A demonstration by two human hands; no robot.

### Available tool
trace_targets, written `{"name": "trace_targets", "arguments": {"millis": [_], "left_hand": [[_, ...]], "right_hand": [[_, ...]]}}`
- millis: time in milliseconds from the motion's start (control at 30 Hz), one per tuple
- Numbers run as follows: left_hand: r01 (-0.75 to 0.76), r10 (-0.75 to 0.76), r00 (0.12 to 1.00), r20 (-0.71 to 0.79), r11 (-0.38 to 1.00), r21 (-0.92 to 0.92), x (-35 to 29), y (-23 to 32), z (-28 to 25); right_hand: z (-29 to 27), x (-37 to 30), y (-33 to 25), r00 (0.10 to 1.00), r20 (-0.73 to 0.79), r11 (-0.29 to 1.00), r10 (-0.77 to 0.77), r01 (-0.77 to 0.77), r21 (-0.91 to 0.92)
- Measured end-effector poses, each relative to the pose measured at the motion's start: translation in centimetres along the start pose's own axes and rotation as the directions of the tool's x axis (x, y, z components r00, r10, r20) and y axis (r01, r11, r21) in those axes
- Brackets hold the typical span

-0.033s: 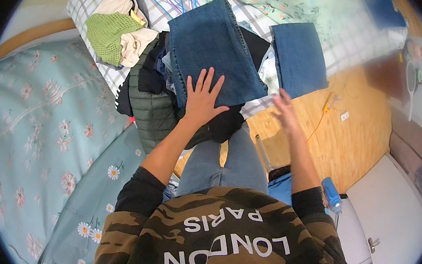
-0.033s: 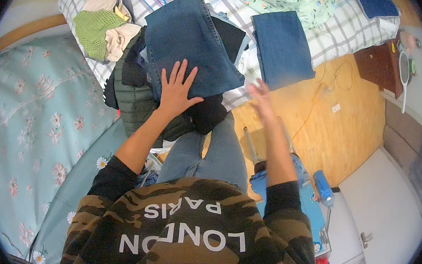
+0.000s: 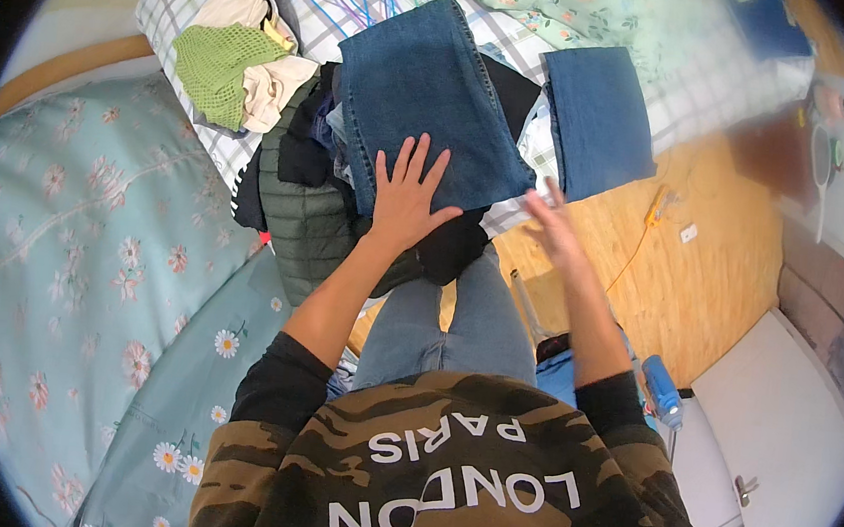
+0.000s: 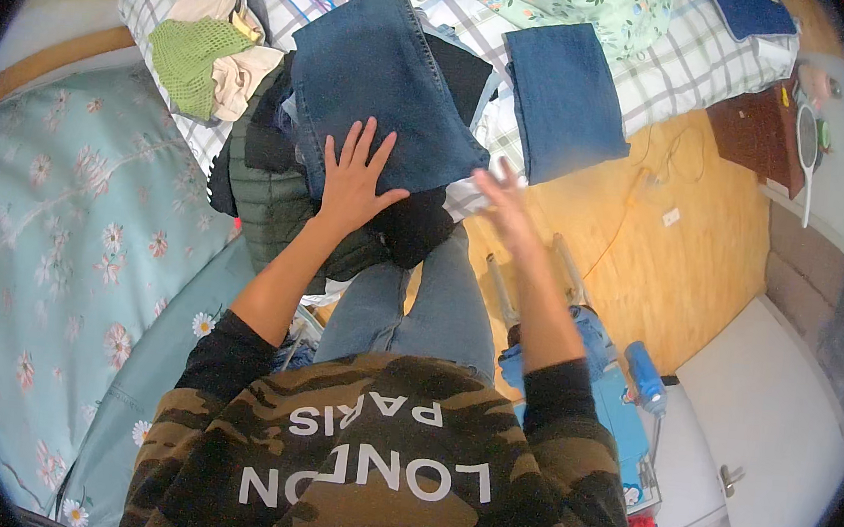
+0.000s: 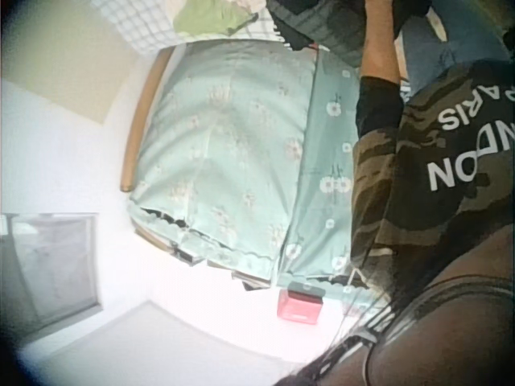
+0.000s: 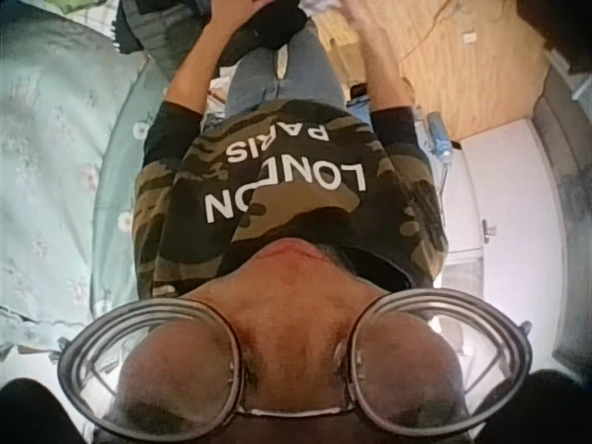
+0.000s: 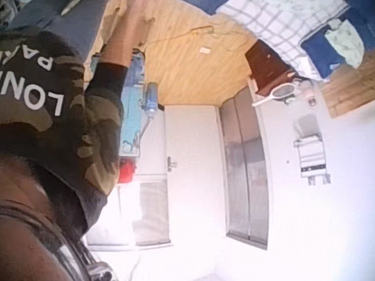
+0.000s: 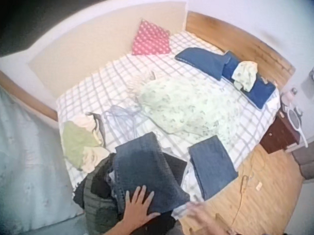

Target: The person folds various garments, including jeans, shirts, and a vest, on a bed. They pick up each item, smooth it out, fold it into a compact shape, and place it in a growing stack.

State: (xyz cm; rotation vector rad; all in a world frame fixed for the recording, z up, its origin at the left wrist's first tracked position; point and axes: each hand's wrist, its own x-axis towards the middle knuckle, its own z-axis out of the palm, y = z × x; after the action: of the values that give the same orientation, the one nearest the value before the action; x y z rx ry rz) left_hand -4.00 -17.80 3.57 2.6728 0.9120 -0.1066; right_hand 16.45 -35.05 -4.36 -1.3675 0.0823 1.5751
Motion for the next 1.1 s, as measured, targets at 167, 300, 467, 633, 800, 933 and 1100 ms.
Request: {"name": "trace_targets", "arguments": {"millis": [167,300,467,633,800,933,1100], "left_hand": [[0.077,-0.122,0.987,-0.101,0.925,-0.372,-0.5,-1.3,-0.7],[0.213,-0.325,0.946,-0.012,0.649,-0.73,-0.6,-2.5,-2.5],[0.244,-0.371,0.798,0.475,-0.522,-0.817,-1.3,-5.0,-7.6],[0.106,-0.021,0.956,0.291,-0.903,-0.416,-6.9,-7.2,-11.7],[0.034,-0.037,0.984,0.175,-0.923,-0.384,-10.5,-6.8,-11.1],[0.035,-0.011,0.992,0.125,-0.933,-0.358,-10.9,-5.1,-10.5],[0.047,0.035,0.999,0.041,-0.946,-0.321,-8.6,-2.2,-10.9]], "right_hand": [[10.6,1.3,-1.1,0.957,-0.291,0.956,0.001,0.084,0.28],[14.0,-2.0,-4.2,0.765,-0.369,0.824,-0.528,0.567,-0.003],[23.6,-10.8,-6.5,0.591,0.334,0.436,-0.734,0.788,-0.435],[30.3,-18.5,-4.4,0.306,0.857,-0.173,-0.415,0.898,-0.405],[30.8,-22.0,-3.1,0.434,0.879,-0.198,-0.196,0.861,-0.469],[27.1,-23.0,-4.6,0.538,0.741,-0.049,-0.402,0.795,-0.604],[21.1,-20.5,-2.8,0.824,-0.107,0.802,-0.557,0.5,-0.328]]}}
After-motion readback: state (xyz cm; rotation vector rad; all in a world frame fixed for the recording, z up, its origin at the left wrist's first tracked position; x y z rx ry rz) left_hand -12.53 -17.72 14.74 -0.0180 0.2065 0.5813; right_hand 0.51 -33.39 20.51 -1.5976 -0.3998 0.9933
